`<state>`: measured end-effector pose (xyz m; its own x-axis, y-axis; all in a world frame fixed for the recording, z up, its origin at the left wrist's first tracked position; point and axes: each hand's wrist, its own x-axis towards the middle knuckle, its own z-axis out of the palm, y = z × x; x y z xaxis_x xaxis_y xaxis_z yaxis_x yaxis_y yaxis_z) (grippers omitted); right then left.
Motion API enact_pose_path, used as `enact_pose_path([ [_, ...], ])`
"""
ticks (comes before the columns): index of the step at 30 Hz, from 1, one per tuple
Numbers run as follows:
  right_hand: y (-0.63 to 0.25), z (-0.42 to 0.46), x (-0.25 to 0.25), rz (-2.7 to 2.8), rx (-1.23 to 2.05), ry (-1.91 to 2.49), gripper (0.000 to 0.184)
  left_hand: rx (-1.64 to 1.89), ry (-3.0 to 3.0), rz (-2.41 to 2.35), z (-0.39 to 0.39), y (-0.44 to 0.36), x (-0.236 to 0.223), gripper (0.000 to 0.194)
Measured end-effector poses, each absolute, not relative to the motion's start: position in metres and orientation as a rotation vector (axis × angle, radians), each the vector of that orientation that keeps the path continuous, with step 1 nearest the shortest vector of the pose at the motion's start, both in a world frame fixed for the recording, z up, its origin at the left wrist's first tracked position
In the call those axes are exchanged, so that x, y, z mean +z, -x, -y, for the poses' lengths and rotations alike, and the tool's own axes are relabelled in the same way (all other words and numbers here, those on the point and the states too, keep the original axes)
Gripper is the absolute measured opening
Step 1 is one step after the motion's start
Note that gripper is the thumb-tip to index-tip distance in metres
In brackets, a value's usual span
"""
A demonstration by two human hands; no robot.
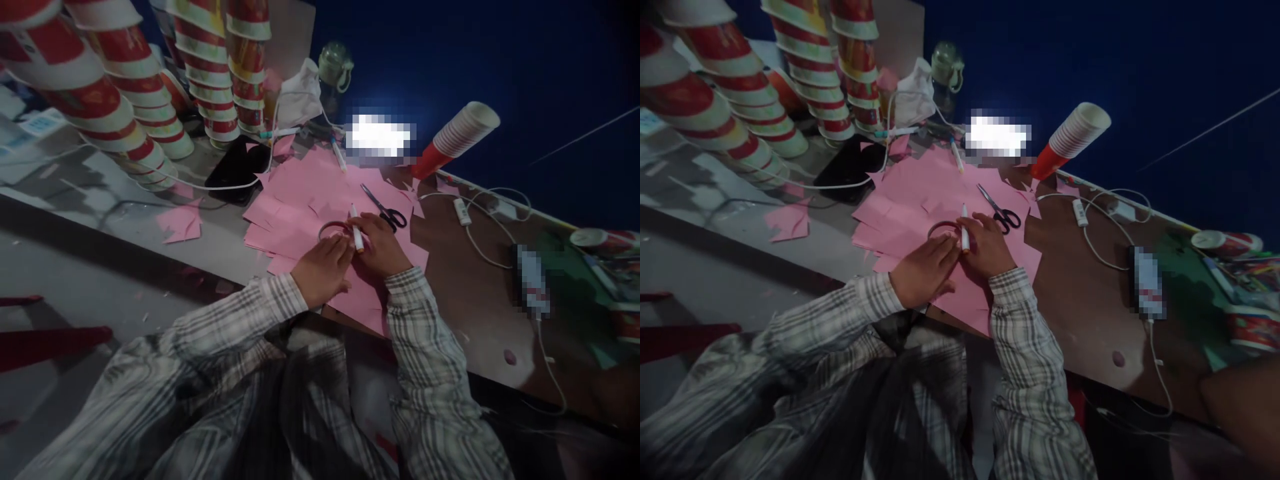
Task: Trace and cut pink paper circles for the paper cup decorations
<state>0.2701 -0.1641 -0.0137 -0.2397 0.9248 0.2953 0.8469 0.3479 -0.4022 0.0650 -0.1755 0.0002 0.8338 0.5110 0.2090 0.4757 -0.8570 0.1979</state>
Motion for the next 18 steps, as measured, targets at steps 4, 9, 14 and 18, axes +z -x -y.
enact_pose_path([
  [4, -0.269, 0.167, -0.008, 2.076, 0.293, 1.519, 0.041, 0.299, -2.772, -0.918, 0.189, -0.080, -0.008, 0.097],
  [9, -0.266, 0.169, -0.004, 2.018, 0.386, 1.527, 0.038, 0.185, -2.708, -0.996, 0.186, -0.090, -0.005, 0.105],
  [14, -0.265, 0.169, -0.005, 2.004, 0.397, 1.538, 0.038, 0.113, -2.687, -1.006, 0.185, -0.096, -0.002, 0.104],
  [18, -0.266, 0.168, -0.003, 1.980, 0.375, 1.484, 0.034, 0.041, -2.685, -1.031, 0.186, -0.097, 0.005, 0.104],
])
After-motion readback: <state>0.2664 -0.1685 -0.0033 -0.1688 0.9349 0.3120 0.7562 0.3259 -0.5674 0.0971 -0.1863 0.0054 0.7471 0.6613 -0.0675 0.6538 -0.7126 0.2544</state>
